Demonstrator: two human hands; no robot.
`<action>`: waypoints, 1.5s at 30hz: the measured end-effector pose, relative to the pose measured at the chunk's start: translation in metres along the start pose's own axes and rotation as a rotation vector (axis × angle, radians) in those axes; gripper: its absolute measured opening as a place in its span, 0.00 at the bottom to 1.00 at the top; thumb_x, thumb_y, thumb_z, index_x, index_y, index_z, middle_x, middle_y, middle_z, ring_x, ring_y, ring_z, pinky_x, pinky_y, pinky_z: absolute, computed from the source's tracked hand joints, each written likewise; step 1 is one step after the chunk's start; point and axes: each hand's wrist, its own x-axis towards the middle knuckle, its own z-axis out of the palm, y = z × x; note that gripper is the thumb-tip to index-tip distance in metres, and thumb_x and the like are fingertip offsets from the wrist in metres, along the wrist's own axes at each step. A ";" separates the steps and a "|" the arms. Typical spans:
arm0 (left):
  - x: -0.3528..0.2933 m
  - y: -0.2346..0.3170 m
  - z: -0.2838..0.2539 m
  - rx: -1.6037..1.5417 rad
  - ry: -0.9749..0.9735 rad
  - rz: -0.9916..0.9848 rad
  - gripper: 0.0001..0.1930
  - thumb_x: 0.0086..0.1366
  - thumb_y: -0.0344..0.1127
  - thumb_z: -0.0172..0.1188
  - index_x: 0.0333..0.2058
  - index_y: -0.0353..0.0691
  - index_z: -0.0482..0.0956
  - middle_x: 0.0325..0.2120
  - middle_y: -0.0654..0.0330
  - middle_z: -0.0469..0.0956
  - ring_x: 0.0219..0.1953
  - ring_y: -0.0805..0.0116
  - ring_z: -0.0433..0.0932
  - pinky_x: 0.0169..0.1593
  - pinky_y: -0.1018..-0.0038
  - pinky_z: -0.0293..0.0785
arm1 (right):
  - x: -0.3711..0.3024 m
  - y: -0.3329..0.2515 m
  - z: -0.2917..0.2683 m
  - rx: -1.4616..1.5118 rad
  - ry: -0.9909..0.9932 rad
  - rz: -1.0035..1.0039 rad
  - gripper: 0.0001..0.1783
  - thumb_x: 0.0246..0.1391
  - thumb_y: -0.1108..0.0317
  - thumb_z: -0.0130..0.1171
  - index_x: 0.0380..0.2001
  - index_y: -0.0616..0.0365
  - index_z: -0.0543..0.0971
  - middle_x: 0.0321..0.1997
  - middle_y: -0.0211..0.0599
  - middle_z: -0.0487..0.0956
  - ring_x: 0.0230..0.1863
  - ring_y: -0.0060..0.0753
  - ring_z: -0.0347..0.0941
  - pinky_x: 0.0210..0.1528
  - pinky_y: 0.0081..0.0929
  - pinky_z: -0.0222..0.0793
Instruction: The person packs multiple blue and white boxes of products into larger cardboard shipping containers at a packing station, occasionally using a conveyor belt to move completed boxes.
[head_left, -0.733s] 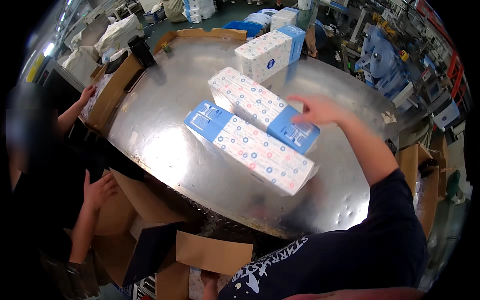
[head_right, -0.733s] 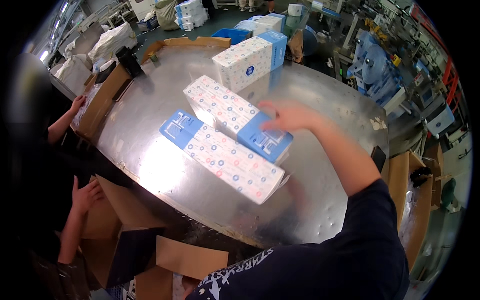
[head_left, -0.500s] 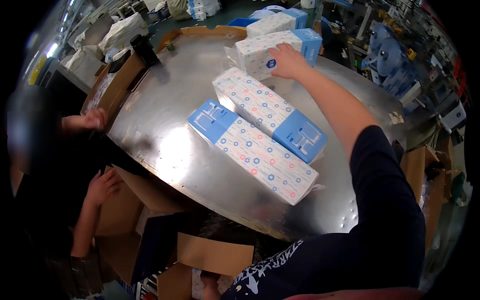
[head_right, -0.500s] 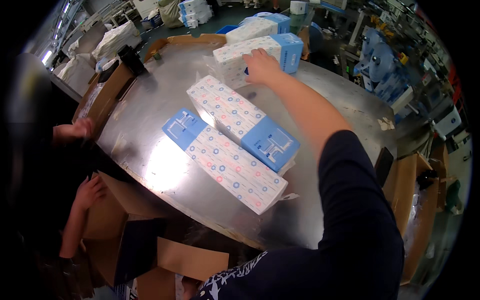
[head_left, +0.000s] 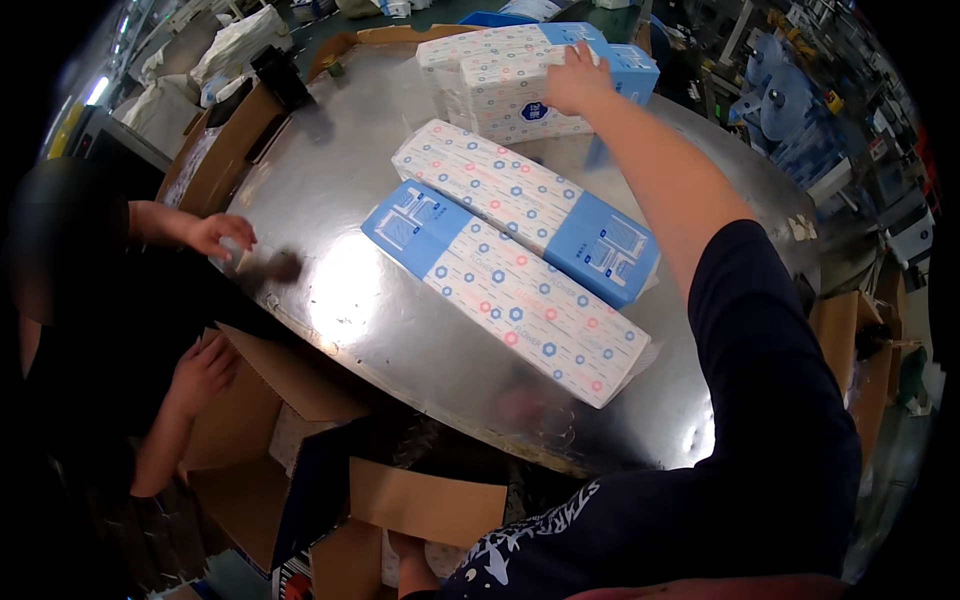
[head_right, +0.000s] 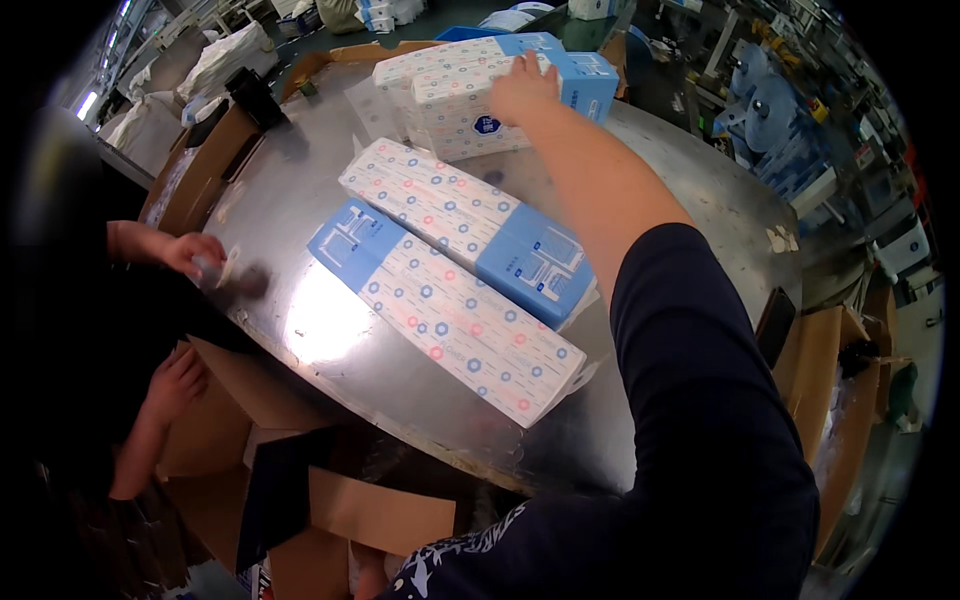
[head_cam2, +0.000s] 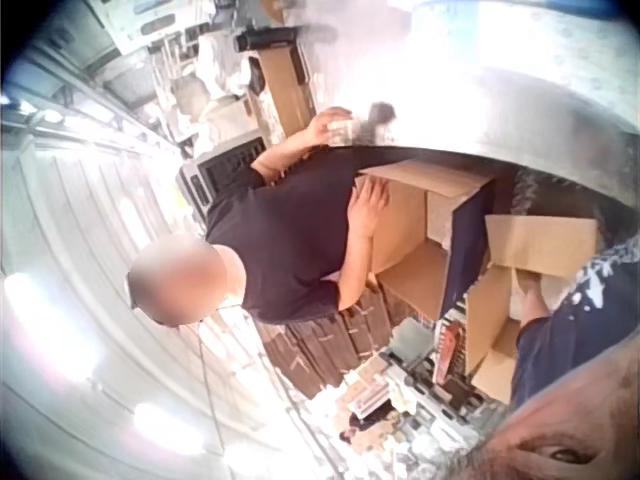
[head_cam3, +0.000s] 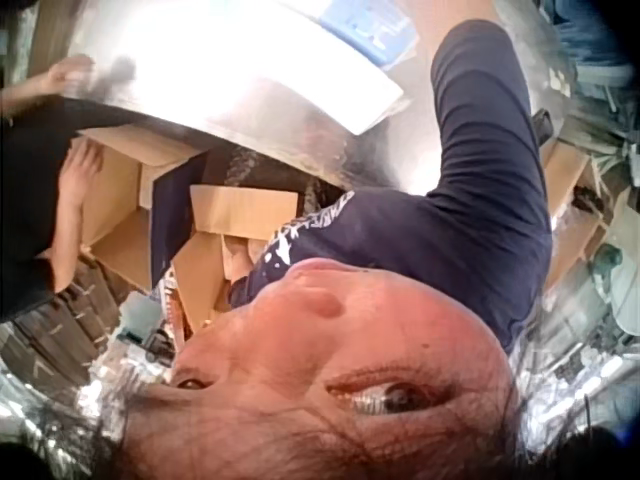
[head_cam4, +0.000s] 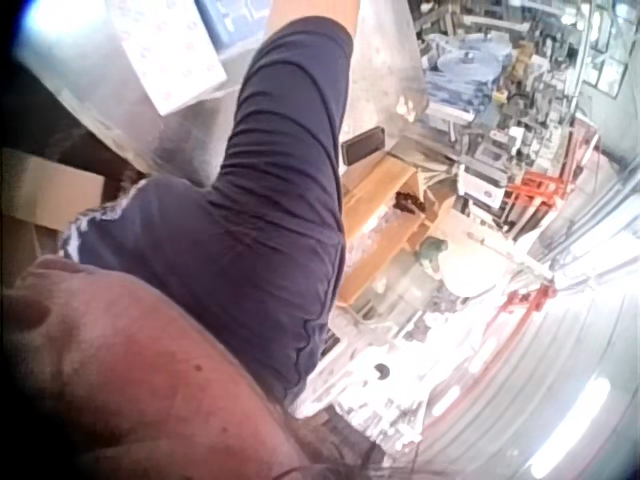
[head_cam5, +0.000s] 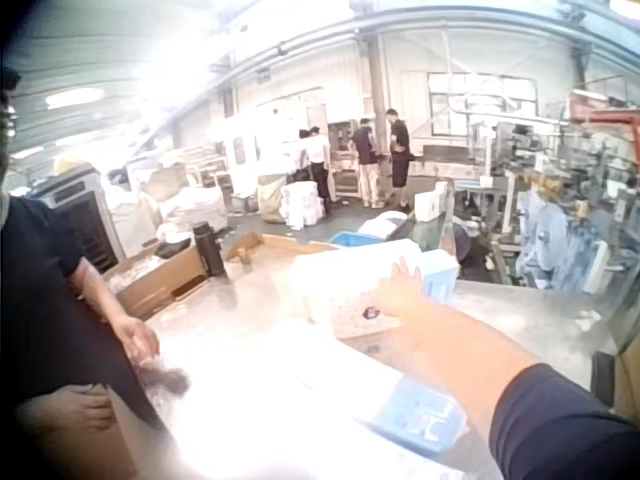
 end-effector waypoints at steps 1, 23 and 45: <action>-0.001 0.000 0.008 0.106 -0.024 0.030 0.26 0.63 0.55 0.49 0.56 0.50 0.68 0.54 0.61 0.70 0.52 0.61 0.73 0.48 0.66 0.74 | -0.004 -0.001 0.003 -0.019 -0.021 0.000 0.34 0.48 0.50 0.59 0.59 0.49 0.68 0.68 0.43 0.58 0.71 0.45 0.45 0.65 0.58 0.48; 0.079 -0.047 -0.306 -1.423 0.462 -0.520 0.14 0.61 0.25 0.57 0.47 0.32 0.74 0.38 0.59 0.77 0.40 0.72 0.75 0.46 0.76 0.72 | -0.011 0.020 -0.012 0.485 -0.410 -0.388 0.61 0.27 0.48 0.70 0.68 0.40 0.51 0.53 0.48 0.75 0.52 0.47 0.72 0.52 0.35 0.66; 0.074 0.042 -0.334 -2.357 -0.126 0.008 0.43 0.49 0.44 0.65 0.60 0.32 0.56 0.53 0.52 0.69 0.54 0.56 0.71 0.55 0.62 0.70 | -0.356 0.087 -0.008 2.039 -0.960 -0.073 0.40 0.60 0.35 0.35 0.64 0.53 0.60 0.63 0.40 0.66 0.64 0.33 0.61 0.62 0.35 0.59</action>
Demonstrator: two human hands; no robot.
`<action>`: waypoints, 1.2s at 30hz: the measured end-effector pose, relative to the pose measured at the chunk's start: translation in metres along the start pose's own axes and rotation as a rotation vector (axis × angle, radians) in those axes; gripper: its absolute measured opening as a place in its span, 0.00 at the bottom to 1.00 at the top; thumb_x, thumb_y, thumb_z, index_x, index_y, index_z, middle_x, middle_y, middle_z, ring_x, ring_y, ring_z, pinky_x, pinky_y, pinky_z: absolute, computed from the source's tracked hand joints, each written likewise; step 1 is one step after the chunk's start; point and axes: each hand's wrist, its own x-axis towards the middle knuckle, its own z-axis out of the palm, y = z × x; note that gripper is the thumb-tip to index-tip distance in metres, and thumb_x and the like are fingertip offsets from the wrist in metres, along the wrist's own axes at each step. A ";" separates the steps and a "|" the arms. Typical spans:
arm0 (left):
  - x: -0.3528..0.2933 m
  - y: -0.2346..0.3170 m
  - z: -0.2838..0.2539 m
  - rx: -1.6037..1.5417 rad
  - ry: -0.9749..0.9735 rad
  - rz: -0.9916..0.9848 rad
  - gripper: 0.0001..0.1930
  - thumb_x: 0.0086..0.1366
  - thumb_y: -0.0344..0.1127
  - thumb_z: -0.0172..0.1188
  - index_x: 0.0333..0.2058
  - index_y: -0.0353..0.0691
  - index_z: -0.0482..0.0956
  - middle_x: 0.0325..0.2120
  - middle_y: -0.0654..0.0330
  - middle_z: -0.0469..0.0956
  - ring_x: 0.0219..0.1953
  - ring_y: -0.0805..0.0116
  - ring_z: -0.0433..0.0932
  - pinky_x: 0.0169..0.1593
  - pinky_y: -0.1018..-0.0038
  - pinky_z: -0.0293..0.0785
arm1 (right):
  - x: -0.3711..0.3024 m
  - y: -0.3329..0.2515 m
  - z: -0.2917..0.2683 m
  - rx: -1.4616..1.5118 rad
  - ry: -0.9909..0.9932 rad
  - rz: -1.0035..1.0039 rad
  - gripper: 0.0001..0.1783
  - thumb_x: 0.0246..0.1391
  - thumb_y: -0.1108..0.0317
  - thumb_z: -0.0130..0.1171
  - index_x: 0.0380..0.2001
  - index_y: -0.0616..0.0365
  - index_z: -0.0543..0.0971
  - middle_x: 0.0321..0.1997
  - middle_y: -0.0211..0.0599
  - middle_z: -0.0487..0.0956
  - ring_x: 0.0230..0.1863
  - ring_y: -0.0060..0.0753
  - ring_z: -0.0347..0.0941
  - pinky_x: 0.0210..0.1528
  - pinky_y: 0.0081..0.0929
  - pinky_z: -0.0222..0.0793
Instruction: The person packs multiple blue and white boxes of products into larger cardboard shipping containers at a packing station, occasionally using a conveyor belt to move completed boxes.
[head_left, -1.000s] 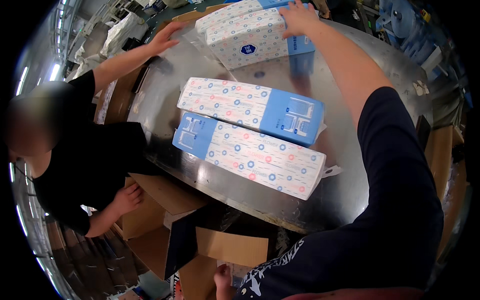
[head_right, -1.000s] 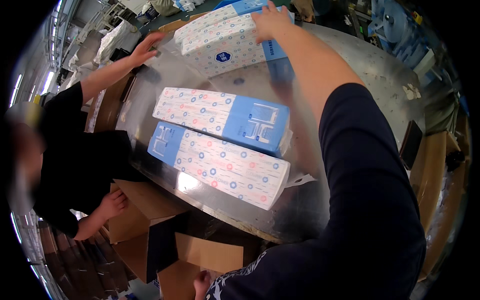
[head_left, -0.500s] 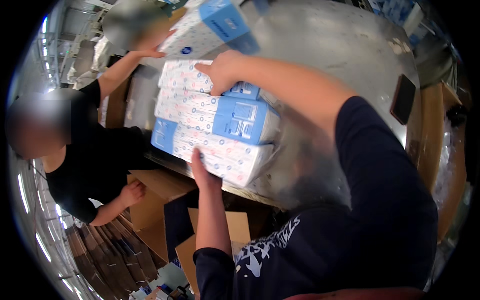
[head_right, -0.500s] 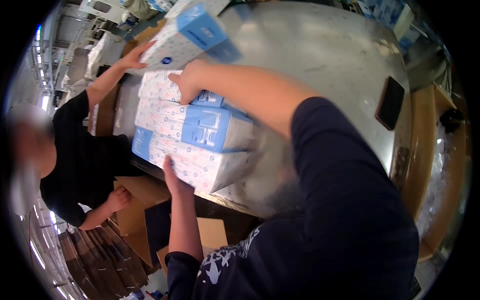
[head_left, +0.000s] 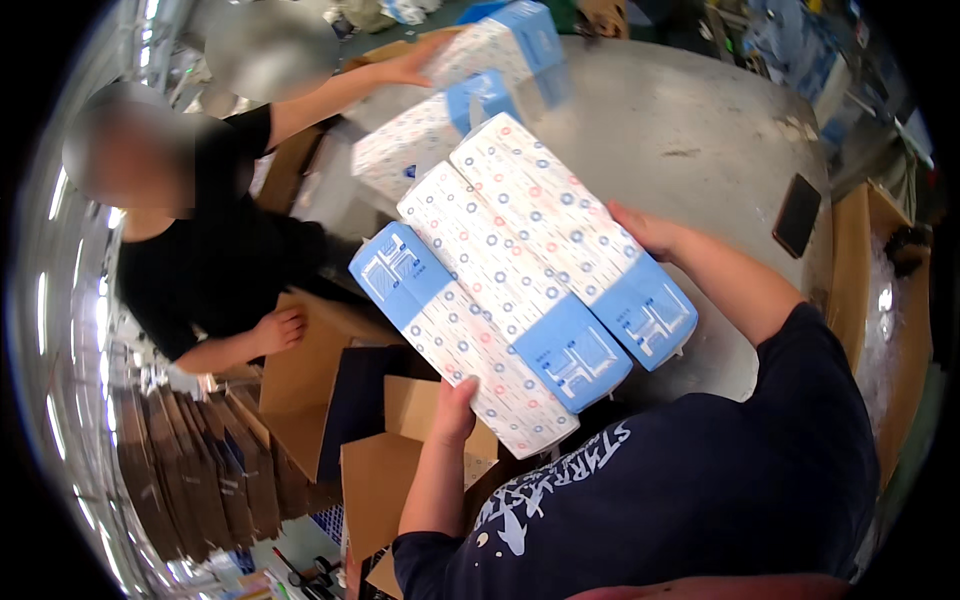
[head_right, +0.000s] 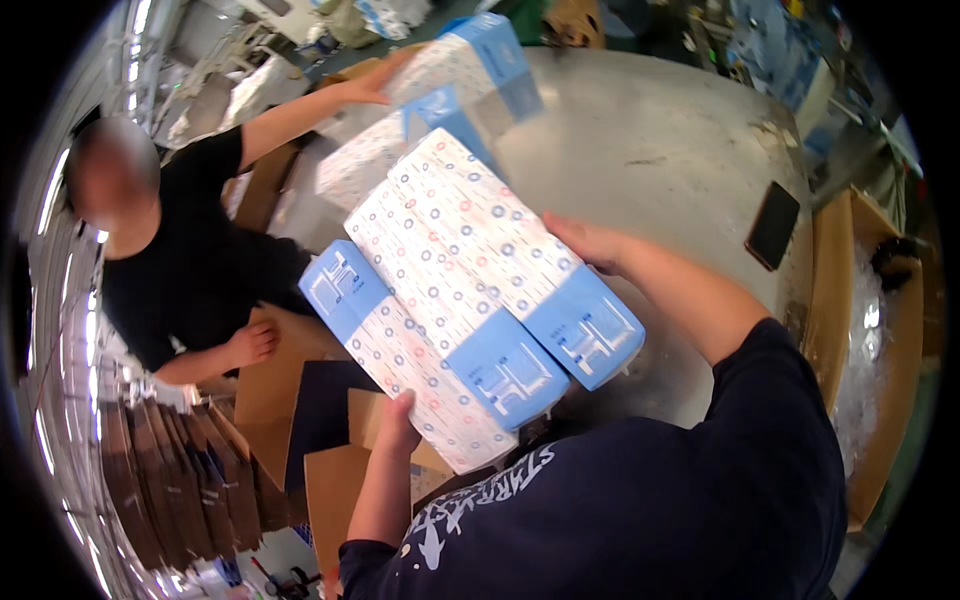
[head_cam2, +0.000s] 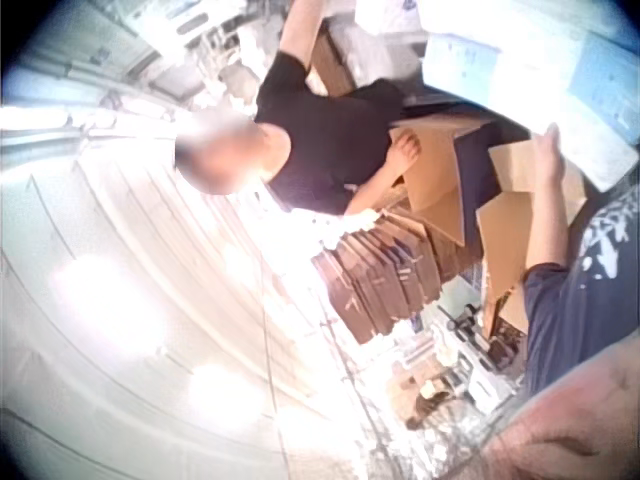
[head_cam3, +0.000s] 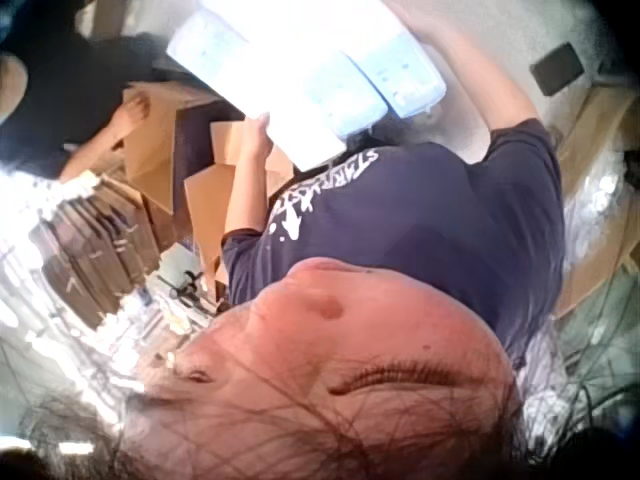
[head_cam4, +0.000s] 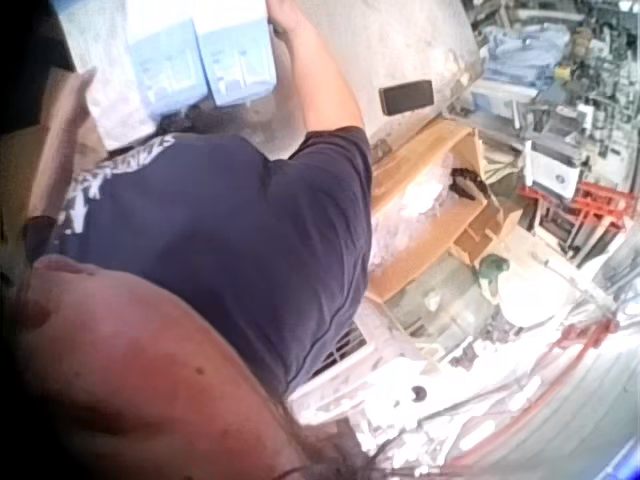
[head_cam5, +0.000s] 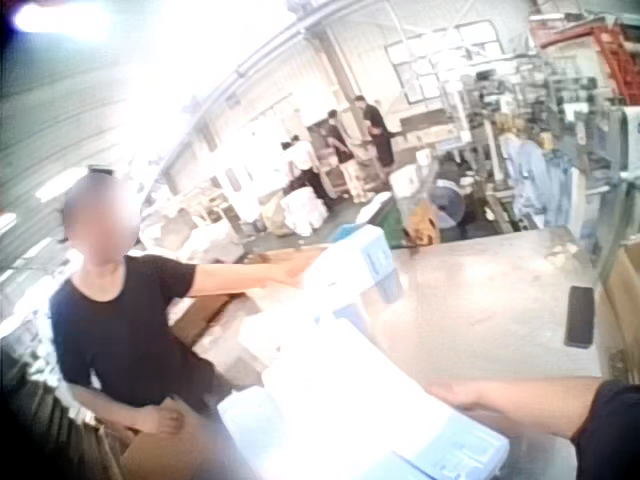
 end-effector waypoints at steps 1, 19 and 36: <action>-0.002 0.008 0.009 0.070 0.011 0.087 0.42 0.48 0.42 0.65 0.59 0.32 0.57 0.52 0.52 0.69 0.54 0.57 0.71 0.55 0.63 0.70 | 0.005 -0.015 0.008 0.029 -0.022 -0.055 0.39 0.61 0.36 0.36 0.64 0.53 0.59 0.63 0.40 0.66 0.63 0.33 0.61 0.62 0.35 0.60; -0.336 0.028 -0.161 1.145 0.521 -0.177 0.23 0.59 0.38 0.59 0.51 0.33 0.71 0.37 0.57 0.80 0.39 0.61 0.79 0.44 0.67 0.73 | -0.093 0.036 0.278 -0.527 -1.048 -0.034 0.25 0.55 0.62 0.59 0.53 0.63 0.71 0.47 0.47 0.78 0.49 0.40 0.74 0.49 0.29 0.69; -0.562 -0.202 -0.274 0.402 1.175 -0.097 0.29 0.63 0.44 0.56 0.55 0.25 0.65 0.50 0.42 0.70 0.51 0.55 0.72 0.53 0.65 0.68 | -0.022 0.160 0.444 -1.797 -1.032 -0.640 0.57 0.32 0.46 0.72 0.65 0.53 0.57 0.72 0.46 0.48 0.73 0.48 0.38 0.68 0.53 0.39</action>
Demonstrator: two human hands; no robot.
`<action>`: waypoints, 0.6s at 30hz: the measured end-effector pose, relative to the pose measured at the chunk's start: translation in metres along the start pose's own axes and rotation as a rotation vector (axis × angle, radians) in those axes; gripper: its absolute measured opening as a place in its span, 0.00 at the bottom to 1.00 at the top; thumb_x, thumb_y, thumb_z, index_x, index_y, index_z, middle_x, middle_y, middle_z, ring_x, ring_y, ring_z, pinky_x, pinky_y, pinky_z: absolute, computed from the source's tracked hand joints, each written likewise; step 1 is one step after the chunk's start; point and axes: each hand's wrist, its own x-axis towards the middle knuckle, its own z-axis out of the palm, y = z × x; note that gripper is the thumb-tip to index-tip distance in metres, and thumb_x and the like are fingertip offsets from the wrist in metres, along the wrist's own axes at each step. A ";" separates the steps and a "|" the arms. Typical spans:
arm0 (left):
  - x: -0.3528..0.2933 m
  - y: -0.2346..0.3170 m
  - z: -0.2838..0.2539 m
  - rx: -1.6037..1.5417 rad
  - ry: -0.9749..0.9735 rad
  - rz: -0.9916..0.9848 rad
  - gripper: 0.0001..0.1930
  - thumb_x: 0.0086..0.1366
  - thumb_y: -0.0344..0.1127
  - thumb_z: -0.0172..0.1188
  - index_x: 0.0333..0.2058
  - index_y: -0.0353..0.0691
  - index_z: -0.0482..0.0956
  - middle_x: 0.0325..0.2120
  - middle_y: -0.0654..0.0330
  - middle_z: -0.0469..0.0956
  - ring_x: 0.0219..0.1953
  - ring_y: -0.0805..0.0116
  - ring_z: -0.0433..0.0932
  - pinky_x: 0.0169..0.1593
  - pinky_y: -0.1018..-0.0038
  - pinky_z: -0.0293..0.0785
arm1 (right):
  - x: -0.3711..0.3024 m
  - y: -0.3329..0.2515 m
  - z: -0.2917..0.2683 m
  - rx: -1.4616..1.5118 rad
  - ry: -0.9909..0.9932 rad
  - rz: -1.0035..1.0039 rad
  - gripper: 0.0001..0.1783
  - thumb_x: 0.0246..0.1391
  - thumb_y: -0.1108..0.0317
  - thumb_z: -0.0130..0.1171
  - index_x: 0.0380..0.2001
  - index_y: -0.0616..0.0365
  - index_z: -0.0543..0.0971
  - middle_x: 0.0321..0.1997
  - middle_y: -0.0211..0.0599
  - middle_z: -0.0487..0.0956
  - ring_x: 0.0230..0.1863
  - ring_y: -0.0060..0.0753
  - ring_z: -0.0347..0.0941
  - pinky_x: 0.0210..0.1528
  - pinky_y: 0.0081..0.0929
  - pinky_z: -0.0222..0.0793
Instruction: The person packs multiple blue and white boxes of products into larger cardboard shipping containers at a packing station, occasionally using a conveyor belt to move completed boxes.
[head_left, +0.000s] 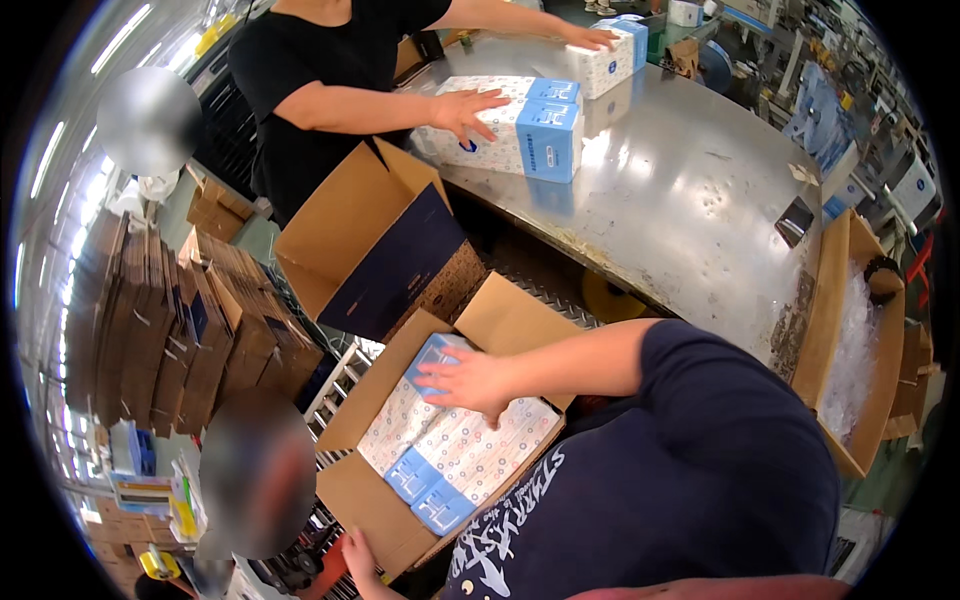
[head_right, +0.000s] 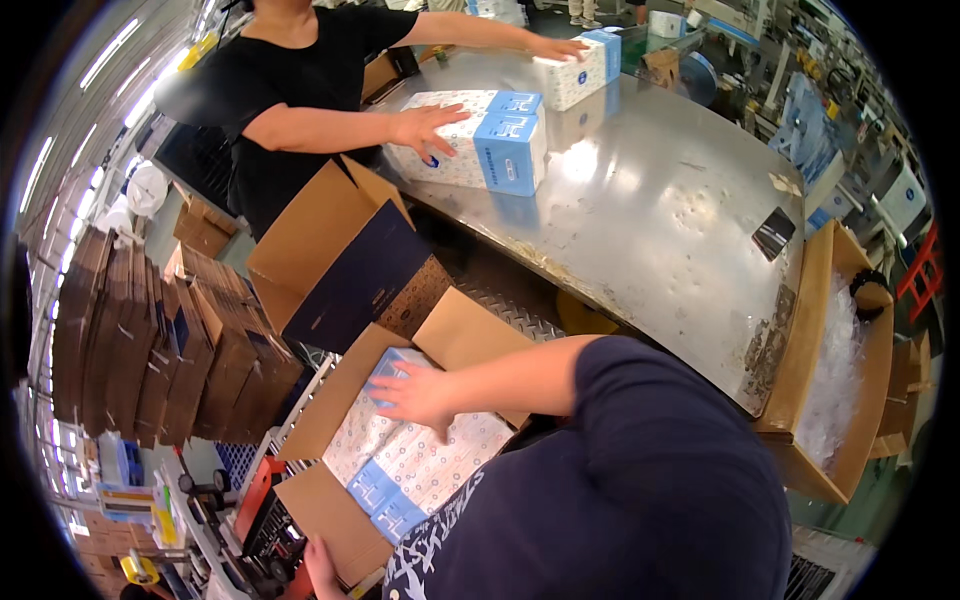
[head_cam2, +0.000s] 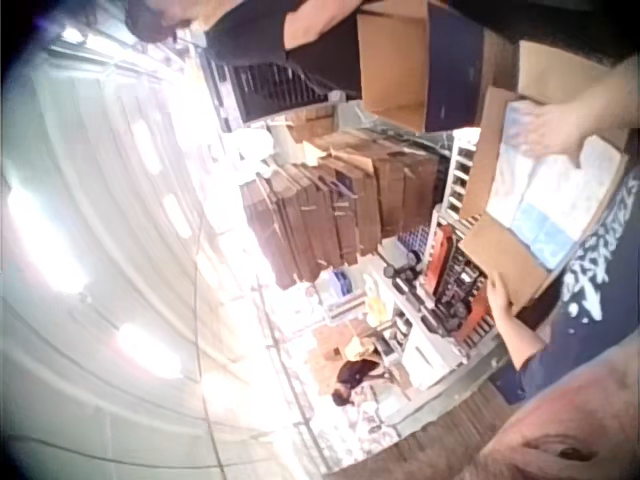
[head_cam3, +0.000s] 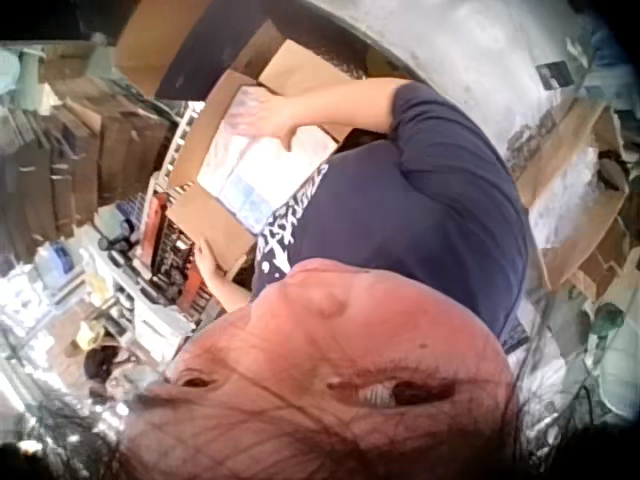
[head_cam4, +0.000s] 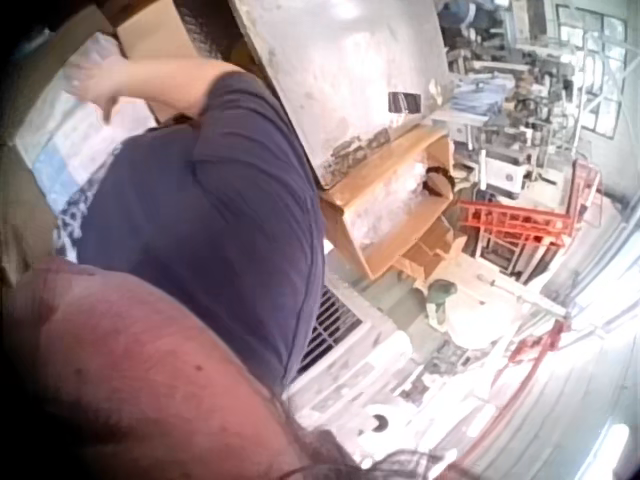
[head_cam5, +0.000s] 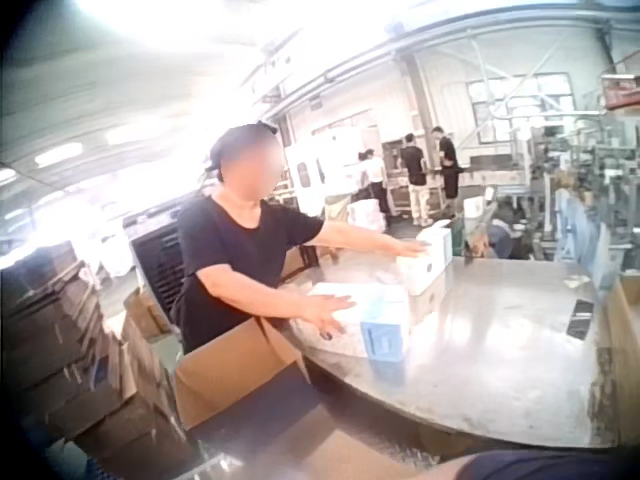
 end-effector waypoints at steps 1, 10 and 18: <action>-0.014 0.040 0.024 -0.096 -0.178 0.008 0.29 0.63 0.44 0.56 0.55 0.26 0.64 0.48 0.43 0.71 0.49 0.57 0.73 0.52 0.66 0.69 | 0.007 0.011 0.025 -0.091 -0.107 -0.002 0.60 0.29 0.44 0.73 0.65 0.52 0.55 0.72 0.45 0.46 0.73 0.47 0.36 0.68 0.55 0.37; -0.045 0.096 0.115 0.620 -0.997 0.261 0.33 0.62 0.46 0.58 0.63 0.43 0.59 0.65 0.33 0.39 0.69 0.47 0.41 0.67 0.70 0.45 | -0.069 0.132 0.057 0.561 0.261 0.957 0.46 0.43 0.49 0.66 0.63 0.53 0.59 0.70 0.48 0.53 0.69 0.47 0.50 0.64 0.46 0.53; -0.075 0.145 0.122 0.463 -1.167 0.035 0.32 0.55 0.46 0.65 0.57 0.39 0.69 0.60 0.49 0.63 0.65 0.60 0.57 0.65 0.69 0.52 | 0.012 0.054 0.078 0.316 -0.003 -0.359 0.26 0.50 0.54 0.60 0.50 0.56 0.74 0.51 0.44 0.75 0.51 0.42 0.71 0.53 0.35 0.66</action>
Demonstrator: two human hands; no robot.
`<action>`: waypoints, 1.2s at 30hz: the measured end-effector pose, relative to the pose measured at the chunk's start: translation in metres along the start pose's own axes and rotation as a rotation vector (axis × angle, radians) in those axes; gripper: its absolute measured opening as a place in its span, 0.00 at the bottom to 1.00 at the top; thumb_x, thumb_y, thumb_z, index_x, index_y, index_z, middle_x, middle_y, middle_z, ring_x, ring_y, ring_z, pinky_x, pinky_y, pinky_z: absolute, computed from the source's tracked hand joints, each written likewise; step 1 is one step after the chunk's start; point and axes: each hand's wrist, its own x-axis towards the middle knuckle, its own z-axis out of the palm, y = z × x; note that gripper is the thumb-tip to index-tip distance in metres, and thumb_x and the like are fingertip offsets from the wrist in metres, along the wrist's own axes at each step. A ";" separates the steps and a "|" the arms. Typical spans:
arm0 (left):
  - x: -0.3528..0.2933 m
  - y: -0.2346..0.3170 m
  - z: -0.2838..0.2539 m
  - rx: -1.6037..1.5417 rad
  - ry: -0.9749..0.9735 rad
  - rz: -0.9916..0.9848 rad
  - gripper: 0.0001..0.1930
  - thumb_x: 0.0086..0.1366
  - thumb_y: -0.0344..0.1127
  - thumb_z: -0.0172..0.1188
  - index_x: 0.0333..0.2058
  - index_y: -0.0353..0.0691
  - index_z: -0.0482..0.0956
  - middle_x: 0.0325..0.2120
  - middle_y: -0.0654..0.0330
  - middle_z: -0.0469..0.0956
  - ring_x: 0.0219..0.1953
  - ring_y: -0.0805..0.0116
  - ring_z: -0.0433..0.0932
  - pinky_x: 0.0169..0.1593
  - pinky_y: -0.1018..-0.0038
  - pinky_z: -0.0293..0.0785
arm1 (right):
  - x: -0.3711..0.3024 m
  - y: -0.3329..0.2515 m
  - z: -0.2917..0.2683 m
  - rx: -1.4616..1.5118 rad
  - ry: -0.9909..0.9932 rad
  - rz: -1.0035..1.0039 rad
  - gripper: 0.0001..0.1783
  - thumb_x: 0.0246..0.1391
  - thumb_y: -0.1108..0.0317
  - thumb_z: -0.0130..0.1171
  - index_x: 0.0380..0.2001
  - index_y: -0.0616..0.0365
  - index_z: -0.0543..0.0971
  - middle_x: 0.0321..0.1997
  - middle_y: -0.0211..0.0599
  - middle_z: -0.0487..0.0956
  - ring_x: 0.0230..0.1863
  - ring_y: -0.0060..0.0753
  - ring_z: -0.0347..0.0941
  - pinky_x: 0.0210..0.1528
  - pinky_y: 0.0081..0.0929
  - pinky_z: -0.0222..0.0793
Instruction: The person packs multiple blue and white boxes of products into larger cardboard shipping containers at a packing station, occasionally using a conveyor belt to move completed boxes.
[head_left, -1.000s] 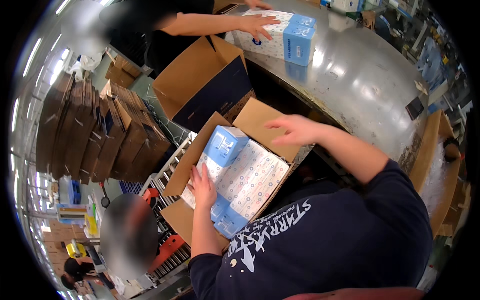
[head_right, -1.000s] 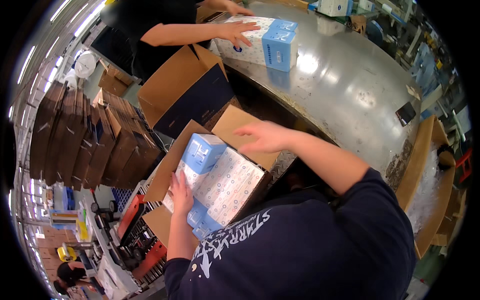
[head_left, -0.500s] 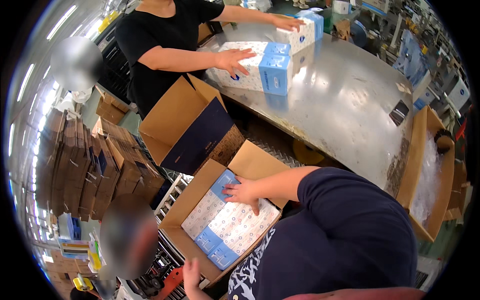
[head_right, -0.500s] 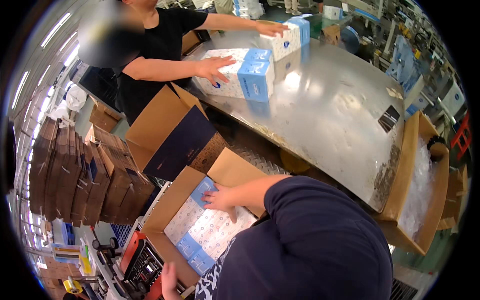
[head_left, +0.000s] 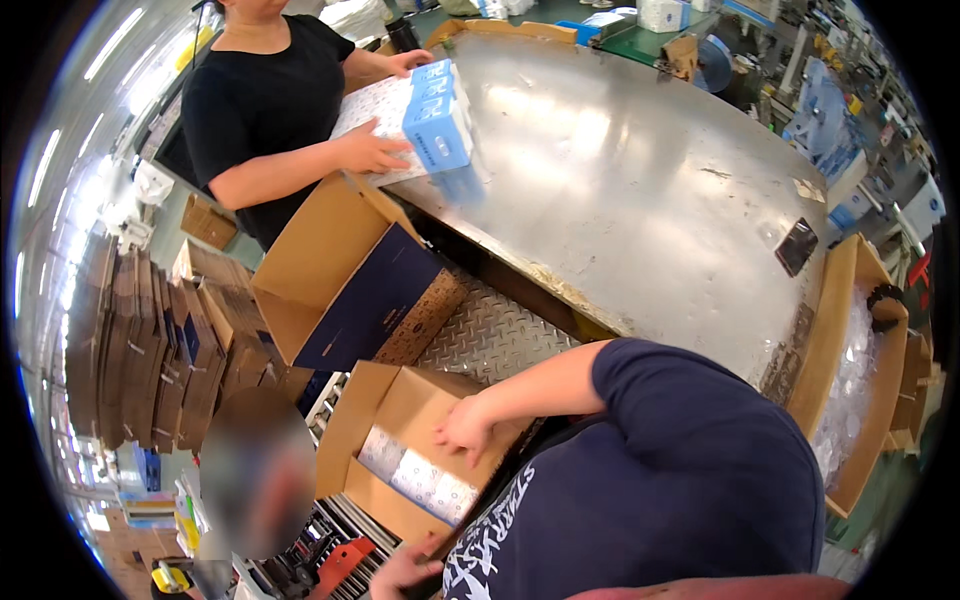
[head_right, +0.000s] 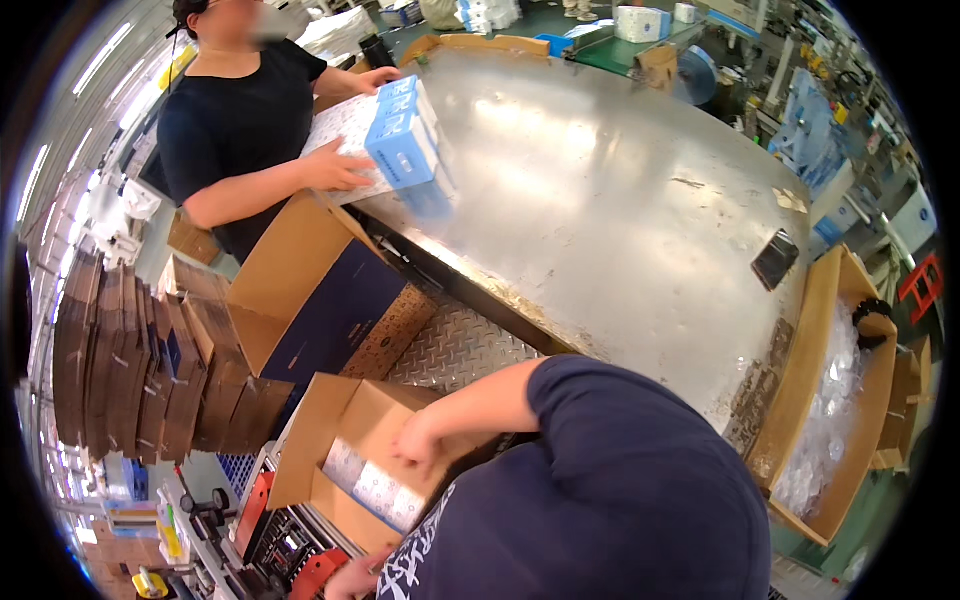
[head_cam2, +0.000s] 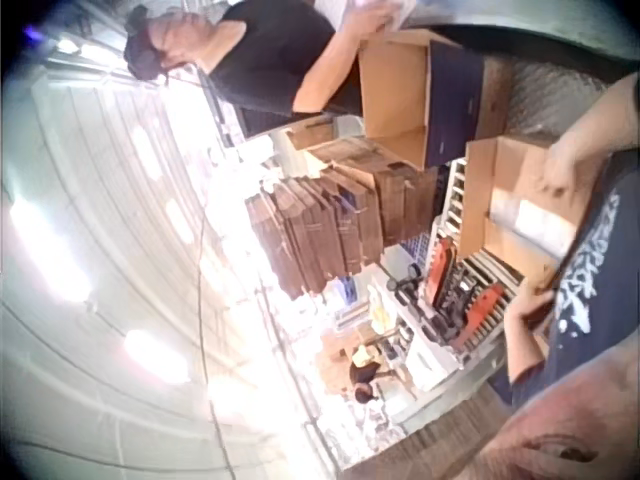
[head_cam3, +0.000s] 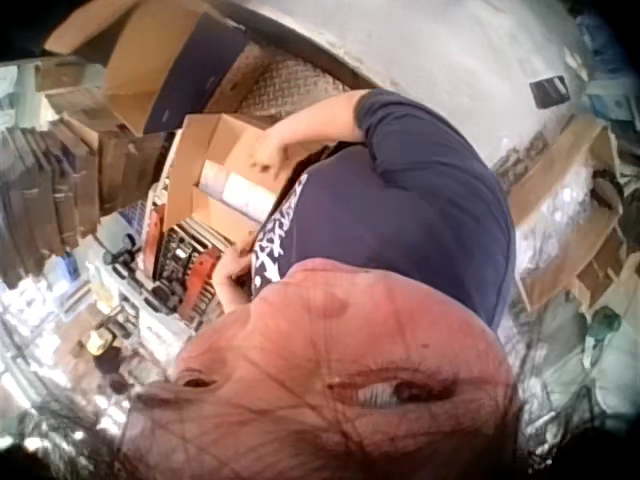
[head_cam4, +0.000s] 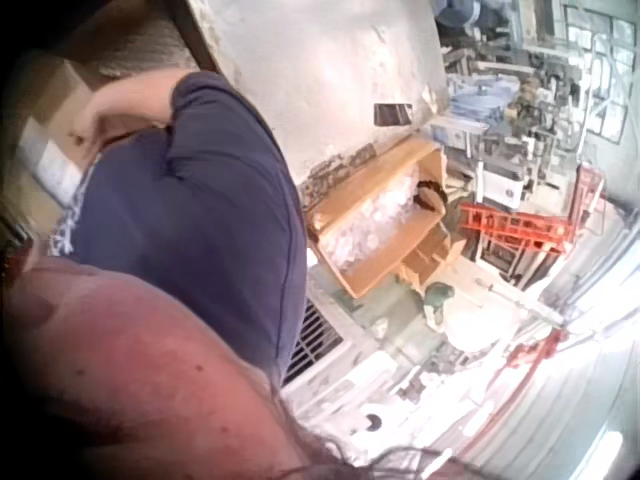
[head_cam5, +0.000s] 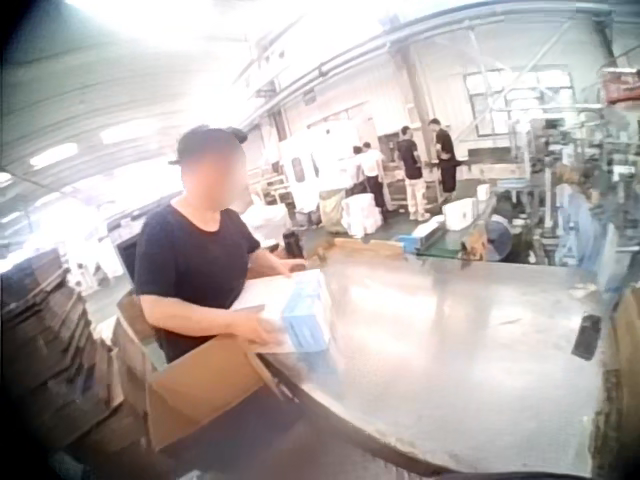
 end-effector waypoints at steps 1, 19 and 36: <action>0.003 0.009 -0.016 -0.025 0.155 -0.099 0.33 0.50 0.48 0.69 0.54 0.39 0.73 0.52 0.56 0.74 0.59 0.64 0.67 0.62 0.69 0.59 | 0.013 0.008 -0.009 0.175 -0.049 0.045 0.22 0.49 0.55 0.60 0.45 0.56 0.77 0.46 0.42 0.77 0.47 0.42 0.72 0.50 0.36 0.67; 0.081 -0.113 -0.086 -0.681 1.070 0.283 0.36 0.67 0.40 0.49 0.67 0.40 0.40 0.62 0.52 0.60 0.64 0.64 0.58 0.63 0.74 0.53 | 0.037 -0.013 0.026 -0.129 0.370 0.492 0.31 0.46 0.57 0.59 0.54 0.56 0.71 0.64 0.36 0.64 0.68 0.49 0.49 0.64 0.53 0.42; -0.075 -0.287 -0.239 0.525 1.280 -0.295 0.40 0.60 0.64 0.48 0.64 0.45 0.56 0.66 0.58 0.52 0.69 0.62 0.46 0.66 0.44 0.38 | 0.512 -0.012 0.021 -0.207 0.339 0.324 0.34 0.50 0.52 0.54 0.60 0.54 0.66 0.68 0.39 0.58 0.70 0.55 0.44 0.68 0.46 0.46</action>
